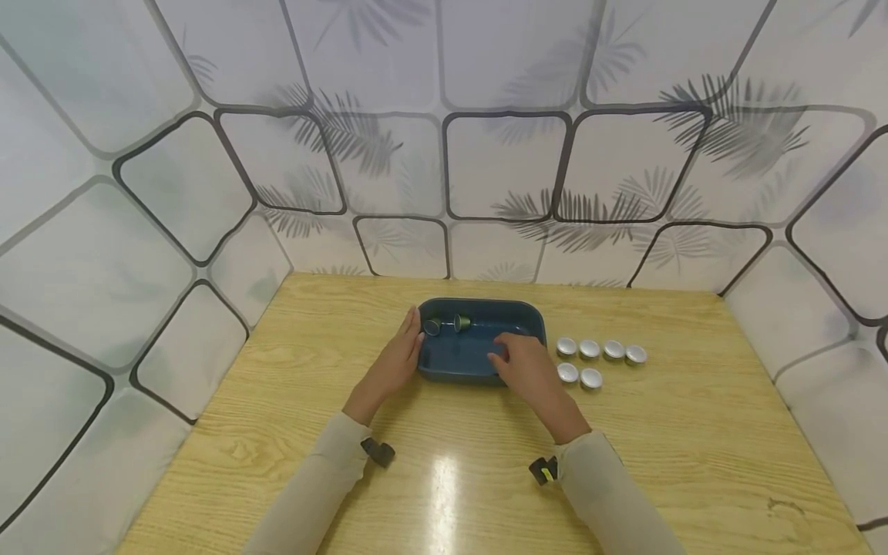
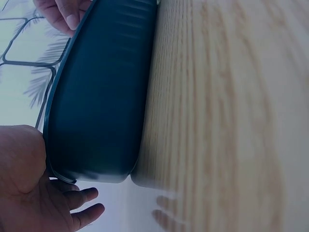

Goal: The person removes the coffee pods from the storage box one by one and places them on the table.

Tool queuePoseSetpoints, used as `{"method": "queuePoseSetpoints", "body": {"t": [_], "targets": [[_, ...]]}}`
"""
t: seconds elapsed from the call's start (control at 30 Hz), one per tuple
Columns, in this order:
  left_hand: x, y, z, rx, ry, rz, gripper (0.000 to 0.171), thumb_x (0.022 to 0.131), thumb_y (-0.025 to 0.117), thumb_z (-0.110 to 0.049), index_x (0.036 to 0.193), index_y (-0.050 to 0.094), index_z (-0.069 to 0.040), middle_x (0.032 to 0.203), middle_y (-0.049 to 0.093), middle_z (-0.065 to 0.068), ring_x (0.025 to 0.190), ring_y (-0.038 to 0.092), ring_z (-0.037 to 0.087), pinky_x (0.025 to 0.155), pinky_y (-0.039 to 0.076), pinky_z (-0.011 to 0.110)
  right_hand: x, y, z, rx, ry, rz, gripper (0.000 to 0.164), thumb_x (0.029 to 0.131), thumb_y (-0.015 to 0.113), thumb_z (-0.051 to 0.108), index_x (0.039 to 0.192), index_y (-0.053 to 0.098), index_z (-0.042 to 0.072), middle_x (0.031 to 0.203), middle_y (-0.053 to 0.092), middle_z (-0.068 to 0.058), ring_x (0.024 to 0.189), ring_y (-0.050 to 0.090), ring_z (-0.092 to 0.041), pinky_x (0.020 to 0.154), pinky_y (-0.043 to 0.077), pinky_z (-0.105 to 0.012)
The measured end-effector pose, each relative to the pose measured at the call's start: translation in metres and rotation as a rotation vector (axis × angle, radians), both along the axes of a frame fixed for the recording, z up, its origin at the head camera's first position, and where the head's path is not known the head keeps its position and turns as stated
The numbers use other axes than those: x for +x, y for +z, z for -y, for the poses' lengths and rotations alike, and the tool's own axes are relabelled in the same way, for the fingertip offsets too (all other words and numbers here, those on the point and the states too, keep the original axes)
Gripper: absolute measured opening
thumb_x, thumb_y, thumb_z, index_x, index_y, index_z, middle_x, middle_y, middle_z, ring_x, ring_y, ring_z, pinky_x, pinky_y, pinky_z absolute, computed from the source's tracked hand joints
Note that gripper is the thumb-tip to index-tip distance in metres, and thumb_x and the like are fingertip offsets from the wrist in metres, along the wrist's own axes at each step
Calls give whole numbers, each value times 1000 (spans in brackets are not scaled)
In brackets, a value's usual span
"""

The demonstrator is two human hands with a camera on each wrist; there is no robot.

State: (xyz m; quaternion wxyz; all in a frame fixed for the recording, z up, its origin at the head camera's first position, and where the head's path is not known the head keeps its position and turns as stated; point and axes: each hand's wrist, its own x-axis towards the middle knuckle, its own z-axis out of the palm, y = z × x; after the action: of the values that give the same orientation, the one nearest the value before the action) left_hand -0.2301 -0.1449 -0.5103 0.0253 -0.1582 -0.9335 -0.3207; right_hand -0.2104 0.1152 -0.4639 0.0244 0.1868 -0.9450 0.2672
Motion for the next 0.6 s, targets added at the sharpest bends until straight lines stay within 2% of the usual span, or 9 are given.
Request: {"method": "queuePoseSetpoints", "body": {"t": [0.23,0.6], "targets": [[-2,-1,0,-16,0,-19,56,113,35,-17,157,14,10,166,6,24,148,27,37,118,32,46,-1,2,2,14,2,8,30,96,73,18,118,71,-2,87,74,-6,74,69,-18,65,58,-38],[-2,-2,0,-48,9,-12,57,113,33,-21,158,12,8,166,6,24,146,32,39,115,36,48,-1,3,4,8,16,-1,31,95,74,17,118,71,-3,87,75,-7,74,70,-19,66,58,-38]]}}
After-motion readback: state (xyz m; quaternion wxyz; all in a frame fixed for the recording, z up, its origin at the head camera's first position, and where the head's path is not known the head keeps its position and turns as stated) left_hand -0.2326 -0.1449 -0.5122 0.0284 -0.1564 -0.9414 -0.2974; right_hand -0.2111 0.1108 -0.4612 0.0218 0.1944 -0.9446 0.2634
